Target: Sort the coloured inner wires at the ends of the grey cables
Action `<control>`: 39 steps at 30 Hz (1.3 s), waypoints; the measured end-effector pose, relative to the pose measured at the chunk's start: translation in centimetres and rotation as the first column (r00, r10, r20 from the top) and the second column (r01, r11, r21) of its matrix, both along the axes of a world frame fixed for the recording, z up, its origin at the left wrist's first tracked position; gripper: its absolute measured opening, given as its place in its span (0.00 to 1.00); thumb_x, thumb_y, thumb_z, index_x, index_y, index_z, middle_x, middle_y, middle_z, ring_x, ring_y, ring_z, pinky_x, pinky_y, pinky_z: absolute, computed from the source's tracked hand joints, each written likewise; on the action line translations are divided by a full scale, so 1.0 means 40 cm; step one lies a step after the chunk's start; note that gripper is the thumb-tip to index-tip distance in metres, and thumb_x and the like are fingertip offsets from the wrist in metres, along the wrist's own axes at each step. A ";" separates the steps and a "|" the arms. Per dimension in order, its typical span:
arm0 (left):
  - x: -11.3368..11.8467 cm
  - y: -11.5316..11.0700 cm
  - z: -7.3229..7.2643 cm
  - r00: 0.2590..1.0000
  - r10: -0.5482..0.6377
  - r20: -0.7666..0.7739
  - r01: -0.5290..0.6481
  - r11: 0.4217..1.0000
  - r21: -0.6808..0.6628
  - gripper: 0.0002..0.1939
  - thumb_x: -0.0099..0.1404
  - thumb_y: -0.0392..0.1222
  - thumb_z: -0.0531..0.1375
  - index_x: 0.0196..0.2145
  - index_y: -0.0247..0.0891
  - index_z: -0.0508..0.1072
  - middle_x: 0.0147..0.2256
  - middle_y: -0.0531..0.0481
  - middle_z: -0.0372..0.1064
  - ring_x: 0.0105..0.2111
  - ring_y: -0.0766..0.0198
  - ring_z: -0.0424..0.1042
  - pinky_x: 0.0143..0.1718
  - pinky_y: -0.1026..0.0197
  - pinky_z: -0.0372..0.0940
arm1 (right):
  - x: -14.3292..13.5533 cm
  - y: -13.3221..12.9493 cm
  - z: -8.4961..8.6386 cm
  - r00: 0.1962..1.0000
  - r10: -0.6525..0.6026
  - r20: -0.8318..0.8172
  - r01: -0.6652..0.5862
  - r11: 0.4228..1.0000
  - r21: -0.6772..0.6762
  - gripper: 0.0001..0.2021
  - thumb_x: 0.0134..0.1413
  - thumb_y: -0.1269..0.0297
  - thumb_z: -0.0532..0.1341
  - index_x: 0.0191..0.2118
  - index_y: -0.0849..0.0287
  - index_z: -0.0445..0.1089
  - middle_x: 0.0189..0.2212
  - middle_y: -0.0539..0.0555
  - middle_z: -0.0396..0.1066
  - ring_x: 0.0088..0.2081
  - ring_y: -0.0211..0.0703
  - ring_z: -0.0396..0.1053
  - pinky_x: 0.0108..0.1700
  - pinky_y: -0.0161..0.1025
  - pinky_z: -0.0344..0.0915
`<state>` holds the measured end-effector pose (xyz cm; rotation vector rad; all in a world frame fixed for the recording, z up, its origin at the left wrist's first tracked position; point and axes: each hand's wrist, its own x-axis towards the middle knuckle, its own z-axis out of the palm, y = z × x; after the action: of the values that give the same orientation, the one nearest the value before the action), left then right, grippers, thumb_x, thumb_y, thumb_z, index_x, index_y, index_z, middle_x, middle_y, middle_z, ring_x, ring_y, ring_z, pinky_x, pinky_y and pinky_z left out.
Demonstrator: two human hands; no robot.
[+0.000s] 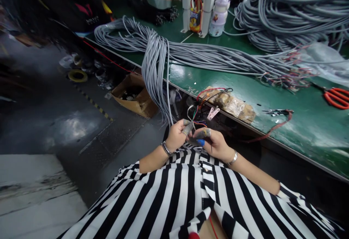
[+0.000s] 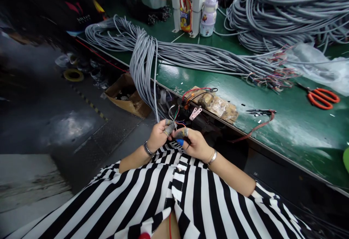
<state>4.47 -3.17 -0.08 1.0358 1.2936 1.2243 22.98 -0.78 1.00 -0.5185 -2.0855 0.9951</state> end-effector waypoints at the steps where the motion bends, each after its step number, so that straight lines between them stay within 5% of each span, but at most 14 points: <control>1: -0.006 0.001 -0.003 0.999 0.029 -0.014 -0.029 1.000 0.011 0.12 0.57 0.47 0.66 0.31 0.36 0.73 0.18 0.57 0.69 0.14 0.73 0.63 0.15 0.72 0.56 | 0.004 -0.003 0.002 1.000 0.024 0.013 -0.024 1.000 0.002 0.06 0.60 0.67 0.58 0.41 0.56 0.71 0.34 0.56 0.76 0.34 0.42 0.74 0.37 0.39 0.71; 5: -0.038 -0.001 -0.014 0.978 0.155 -0.141 -0.140 0.984 0.113 0.07 0.55 0.41 0.68 0.32 0.38 0.77 0.20 0.56 0.71 0.18 0.71 0.66 0.21 0.71 0.59 | 0.037 -0.009 0.034 1.000 0.021 0.008 -0.022 0.998 0.062 0.05 0.57 0.68 0.60 0.40 0.56 0.72 0.27 0.52 0.74 0.25 0.38 0.70 0.29 0.35 0.67; 11: -0.049 -0.019 -0.013 0.934 0.151 -0.324 -0.102 0.981 0.163 0.07 0.54 0.38 0.69 0.34 0.43 0.80 0.33 0.50 0.79 0.33 0.63 0.74 0.38 0.65 0.66 | 0.068 0.023 0.106 0.908 -0.398 0.135 0.363 0.904 0.226 0.13 0.58 0.54 0.62 0.43 0.57 0.73 0.33 0.56 0.73 0.31 0.44 0.70 0.33 0.39 0.65; 16: -0.044 -0.028 0.005 0.972 0.123 -0.202 -0.097 0.986 0.135 0.09 0.51 0.34 0.70 0.31 0.44 0.81 0.32 0.49 0.78 0.35 0.60 0.74 0.41 0.65 0.67 | 0.030 0.044 0.105 0.836 -0.387 0.388 0.292 0.914 0.283 0.23 0.52 0.41 0.63 0.38 0.59 0.72 0.34 0.60 0.72 0.35 0.48 0.70 0.35 0.40 0.63; 18: -0.046 -0.029 0.011 0.979 0.100 -0.180 -0.076 0.988 0.137 0.09 0.50 0.33 0.70 0.30 0.44 0.81 0.30 0.48 0.78 0.34 0.59 0.74 0.40 0.64 0.68 | 0.015 0.046 0.095 0.831 -0.334 0.445 0.284 0.942 0.178 0.20 0.53 0.43 0.63 0.34 0.59 0.72 0.28 0.56 0.71 0.30 0.45 0.68 0.32 0.38 0.61; 21: -0.053 -0.027 0.016 0.977 0.023 -0.210 0.008 0.989 0.146 0.10 0.48 0.34 0.72 0.30 0.43 0.81 0.29 0.48 0.78 0.34 0.59 0.75 0.41 0.63 0.68 | 0.003 0.046 0.076 0.902 -0.182 0.392 0.259 0.953 -0.154 0.17 0.58 0.50 0.60 0.29 0.59 0.71 0.23 0.52 0.70 0.26 0.40 0.65 0.30 0.37 0.61; 24: -0.062 -0.027 0.015 0.982 -0.091 -0.163 0.115 0.983 0.145 0.10 0.47 0.36 0.72 0.30 0.43 0.81 0.31 0.48 0.79 0.34 0.59 0.76 0.43 0.61 0.69 | -0.008 0.039 0.051 0.979 -0.078 0.189 0.167 0.836 -0.522 0.17 0.55 0.49 0.62 0.29 0.60 0.72 0.24 0.52 0.73 0.24 0.38 0.66 0.28 0.36 0.63; 27: -0.068 -0.033 0.004 0.986 -0.152 -0.069 0.160 0.977 0.139 0.08 0.50 0.41 0.72 0.29 0.40 0.80 0.26 0.49 0.77 0.29 0.62 0.75 0.36 0.63 0.70 | -0.025 0.028 0.022 0.988 -0.114 0.101 0.151 0.680 -0.717 0.19 0.47 0.47 0.66 0.27 0.61 0.71 0.21 0.51 0.71 0.21 0.35 0.63 0.24 0.34 0.61; 32: -0.058 -0.040 -0.032 0.987 -0.093 0.132 0.077 0.990 0.119 0.17 0.56 0.53 0.68 0.29 0.35 0.76 0.20 0.53 0.70 0.19 0.71 0.65 0.22 0.68 0.62 | -0.050 0.016 -0.025 0.981 -0.177 0.077 0.165 0.558 -0.813 0.21 0.42 0.46 0.69 0.22 0.60 0.65 0.17 0.47 0.65 0.19 0.32 0.59 0.22 0.32 0.58; 39: -0.059 -0.006 -0.024 0.878 0.122 0.462 -0.171 0.983 0.066 0.23 0.49 0.61 0.70 0.28 0.37 0.74 0.16 0.56 0.64 0.13 0.72 0.60 0.16 0.66 0.54 | -0.059 0.007 -0.023 0.980 -0.188 0.064 0.178 0.686 -0.705 0.22 0.44 0.44 0.67 0.25 0.60 0.67 0.19 0.47 0.65 0.21 0.33 0.57 0.24 0.33 0.57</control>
<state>2.10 -3.43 -1.04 0.6676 0.9559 1.5565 20.61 -0.49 0.10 -1.0804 -1.5215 1.6717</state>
